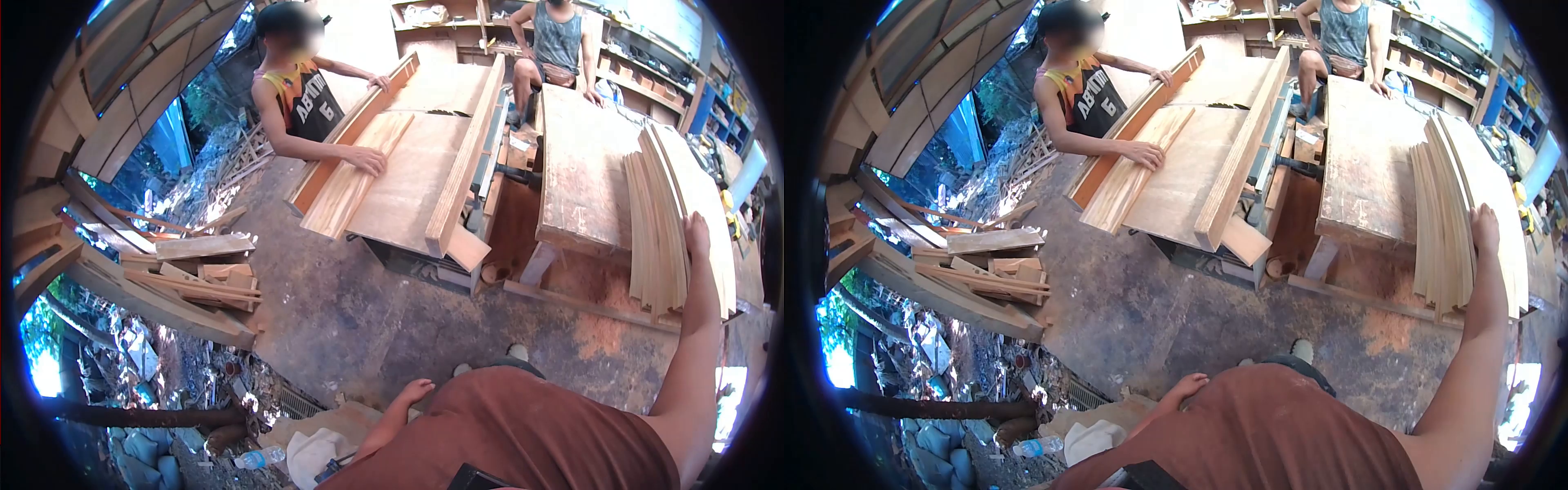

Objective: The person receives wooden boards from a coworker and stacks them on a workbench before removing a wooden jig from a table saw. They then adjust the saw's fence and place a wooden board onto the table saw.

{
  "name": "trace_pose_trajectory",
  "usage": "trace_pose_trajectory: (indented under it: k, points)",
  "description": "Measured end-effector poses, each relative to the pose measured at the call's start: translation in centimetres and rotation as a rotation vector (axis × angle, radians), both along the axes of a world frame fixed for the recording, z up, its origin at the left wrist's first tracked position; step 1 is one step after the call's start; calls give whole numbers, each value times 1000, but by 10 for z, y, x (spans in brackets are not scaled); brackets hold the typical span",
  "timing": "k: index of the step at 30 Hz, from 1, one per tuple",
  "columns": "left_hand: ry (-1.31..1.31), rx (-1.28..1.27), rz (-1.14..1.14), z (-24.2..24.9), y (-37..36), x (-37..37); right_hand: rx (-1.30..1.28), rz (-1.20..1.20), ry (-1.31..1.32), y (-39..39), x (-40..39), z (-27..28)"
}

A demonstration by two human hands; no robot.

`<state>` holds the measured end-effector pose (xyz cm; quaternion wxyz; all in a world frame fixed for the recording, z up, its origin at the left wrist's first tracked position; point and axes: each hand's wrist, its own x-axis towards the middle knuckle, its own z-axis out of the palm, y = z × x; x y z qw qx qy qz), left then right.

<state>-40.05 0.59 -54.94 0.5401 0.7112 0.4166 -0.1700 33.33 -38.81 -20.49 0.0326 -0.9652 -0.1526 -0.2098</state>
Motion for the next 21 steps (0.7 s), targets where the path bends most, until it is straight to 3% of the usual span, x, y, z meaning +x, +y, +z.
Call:
trace_pose_trajectory:
  k: [15,17,21]
  points:
    - [-19,16,1,-12,16,21,-114,-73,115,-3,17,-1]
    - [-34,-17,-9,-10,20,25,-59,18,-37,-7,21,-8]
    - [-14,-29,-12,-8,19,30,-82,-76,62,-7,14,-4]
